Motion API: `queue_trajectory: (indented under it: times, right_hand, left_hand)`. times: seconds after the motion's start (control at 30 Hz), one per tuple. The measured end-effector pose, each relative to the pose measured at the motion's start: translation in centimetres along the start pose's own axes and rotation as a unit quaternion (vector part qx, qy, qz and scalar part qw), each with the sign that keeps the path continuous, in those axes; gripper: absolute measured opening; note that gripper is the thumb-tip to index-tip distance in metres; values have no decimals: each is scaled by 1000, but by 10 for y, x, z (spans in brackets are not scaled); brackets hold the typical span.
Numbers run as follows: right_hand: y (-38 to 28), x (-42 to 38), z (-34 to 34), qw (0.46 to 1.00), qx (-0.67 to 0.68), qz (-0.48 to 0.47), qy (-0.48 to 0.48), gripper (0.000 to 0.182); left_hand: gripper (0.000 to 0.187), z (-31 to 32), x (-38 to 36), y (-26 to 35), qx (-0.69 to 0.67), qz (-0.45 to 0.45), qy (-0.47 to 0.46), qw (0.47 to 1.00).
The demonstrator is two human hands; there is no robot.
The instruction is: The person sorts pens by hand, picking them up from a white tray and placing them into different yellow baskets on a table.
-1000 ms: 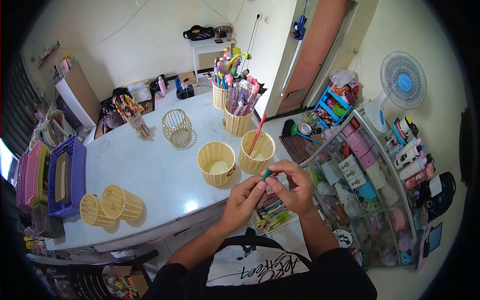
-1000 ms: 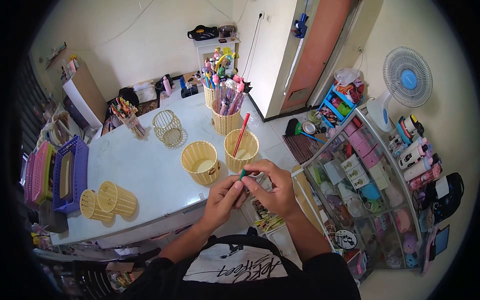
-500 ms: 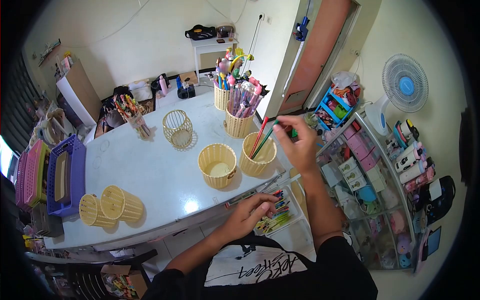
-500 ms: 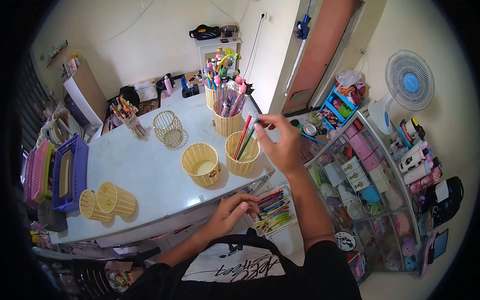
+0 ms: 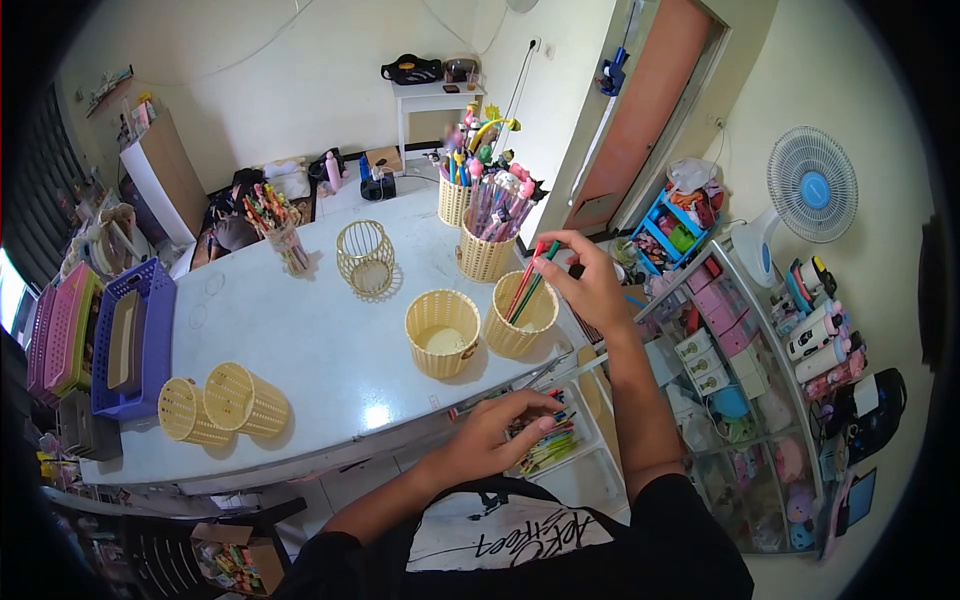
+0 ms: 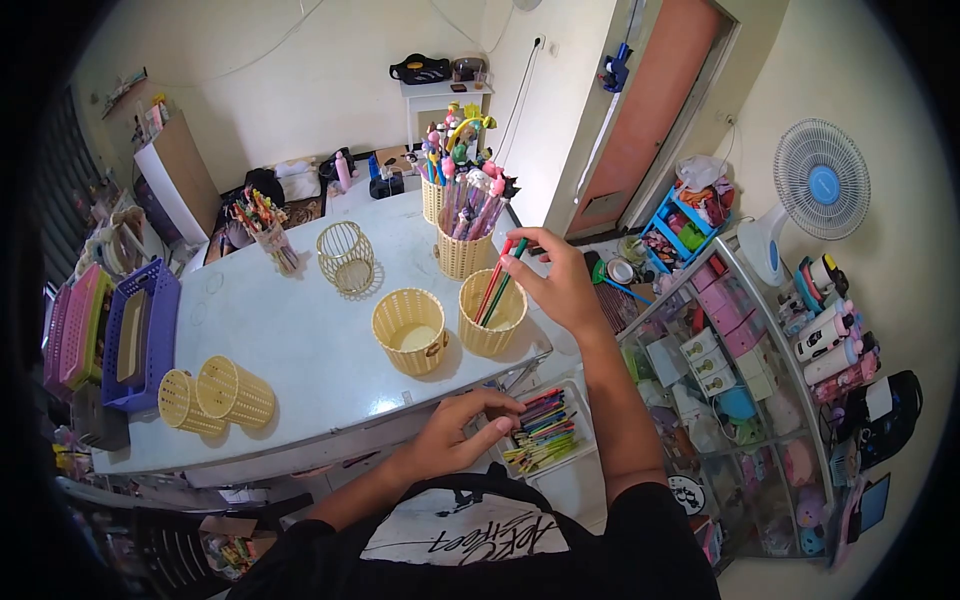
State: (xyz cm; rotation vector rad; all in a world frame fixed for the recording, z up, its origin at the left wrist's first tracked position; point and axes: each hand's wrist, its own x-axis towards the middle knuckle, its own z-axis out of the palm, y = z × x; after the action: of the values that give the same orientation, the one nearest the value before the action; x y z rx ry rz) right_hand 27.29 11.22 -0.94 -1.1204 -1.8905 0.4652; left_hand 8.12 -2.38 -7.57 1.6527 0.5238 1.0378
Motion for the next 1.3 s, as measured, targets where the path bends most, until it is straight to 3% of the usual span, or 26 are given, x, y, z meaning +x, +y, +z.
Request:
queue_trajectory:
  times: [0.1,0.17,0.3,0.37,0.4,0.47,0.67,0.8,0.87,0.97,1.03,1.17,1.3]
  right_hand:
    - [8,6,4,999,33,23,-24,31]
    - [11,10,6,988,144,61,-16,25]
    - [12,18,5,968,236,86,-19,20]
    - [8,19,1,963,258,74,-18,17]
    - [5,20,-1,963,258,72,-19,17]
    - [-3,19,-6,967,252,44,11,17]
    - [-58,9,-31,965,234,-50,104,12]
    - [-80,-3,-32,951,277,-105,88,10]
    - [-83,-8,-32,942,299,-125,86,10]
    - [-86,-14,-32,942,308,-106,84,10]
    - [-87,-20,-29,938,333,-56,77,11]
    - [-77,-27,-18,933,334,-85,103,10]
    - [-71,-30,-17,931,333,-95,114,9]
  left_hand:
    - [21,0,2,4,4,20,-3,1000]
    - [19,-1,3,8,2,45,-4,999]
    - [19,-8,8,23,36,68,-1,997]
    - [23,-13,15,33,126,154,43,979]
    - [23,-16,19,37,127,154,45,979]
    - [29,-23,27,44,254,208,124,936]
    - [33,-27,62,65,377,246,245,859]
    - [27,-18,80,66,322,217,275,879]
    - [21,-17,80,67,224,99,193,950]
    - [18,-11,77,61,114,91,193,970]
    - [19,-9,77,57,86,82,188,975]
    - [26,-6,74,56,16,45,169,985]
    - [24,-7,74,49,54,49,178,981]
